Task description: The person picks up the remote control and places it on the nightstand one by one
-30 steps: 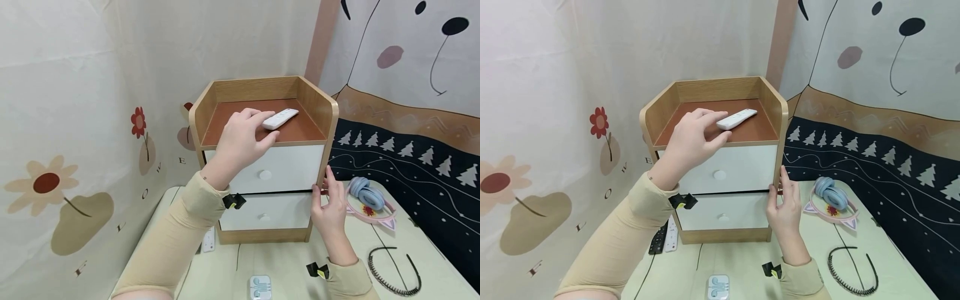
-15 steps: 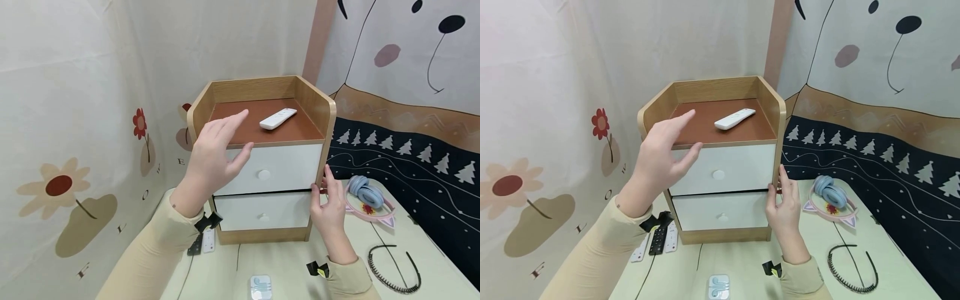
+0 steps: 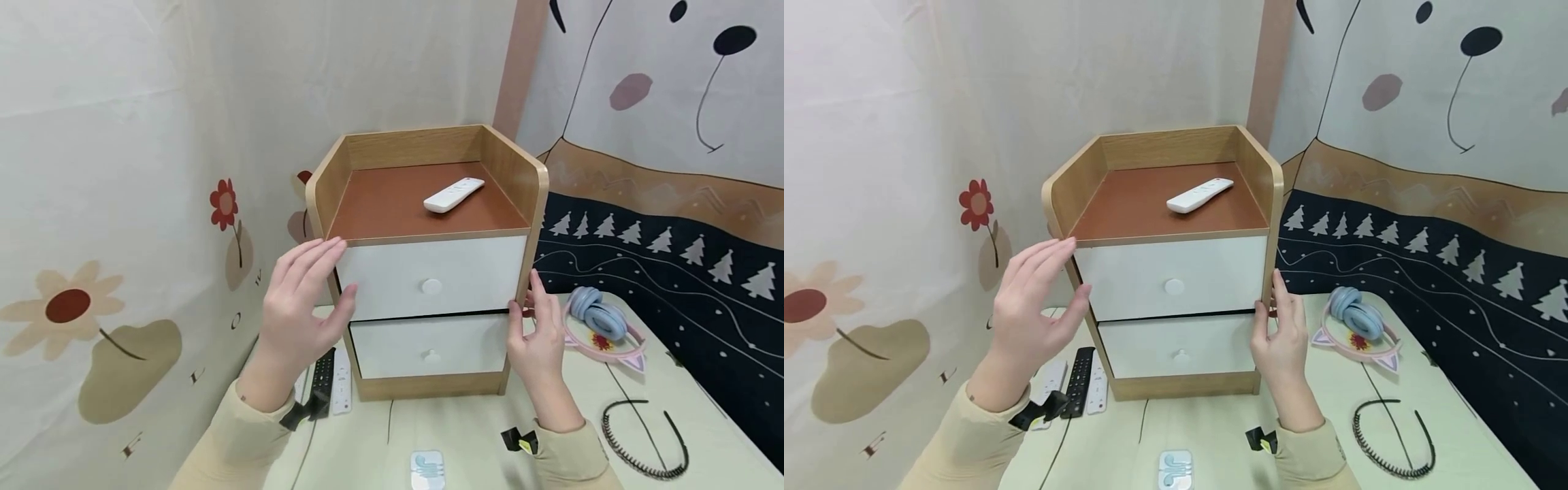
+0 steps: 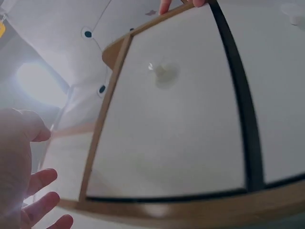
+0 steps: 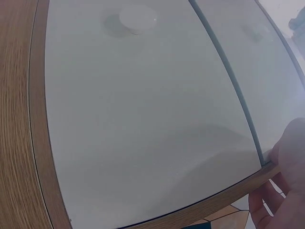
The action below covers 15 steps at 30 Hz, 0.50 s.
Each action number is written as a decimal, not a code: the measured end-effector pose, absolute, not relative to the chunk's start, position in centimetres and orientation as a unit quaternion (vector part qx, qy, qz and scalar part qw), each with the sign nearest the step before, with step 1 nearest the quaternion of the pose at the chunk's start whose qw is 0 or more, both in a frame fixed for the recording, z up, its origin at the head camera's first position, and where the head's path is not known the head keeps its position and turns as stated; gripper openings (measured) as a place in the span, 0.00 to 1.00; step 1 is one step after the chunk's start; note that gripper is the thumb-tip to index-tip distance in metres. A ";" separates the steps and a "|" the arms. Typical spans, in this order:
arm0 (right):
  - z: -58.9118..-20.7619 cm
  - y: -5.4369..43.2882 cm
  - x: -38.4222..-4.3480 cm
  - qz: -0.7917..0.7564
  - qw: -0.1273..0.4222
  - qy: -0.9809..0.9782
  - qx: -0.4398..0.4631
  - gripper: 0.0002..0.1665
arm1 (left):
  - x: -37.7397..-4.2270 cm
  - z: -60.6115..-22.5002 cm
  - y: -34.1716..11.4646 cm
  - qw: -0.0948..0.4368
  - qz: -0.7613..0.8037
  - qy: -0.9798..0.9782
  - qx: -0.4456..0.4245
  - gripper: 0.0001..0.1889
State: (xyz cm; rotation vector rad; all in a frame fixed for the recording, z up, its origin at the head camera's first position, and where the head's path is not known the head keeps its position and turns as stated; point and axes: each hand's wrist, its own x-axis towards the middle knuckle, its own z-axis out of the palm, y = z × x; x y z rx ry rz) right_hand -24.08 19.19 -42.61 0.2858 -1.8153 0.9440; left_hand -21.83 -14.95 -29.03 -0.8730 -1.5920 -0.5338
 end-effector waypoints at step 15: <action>-42.8 19.5 -24.2 0.396 0.495 -0.764 0.117 0.42 | -23.2 -35.8 -19.5 0.583 -0.244 -0.709 -0.313 0.26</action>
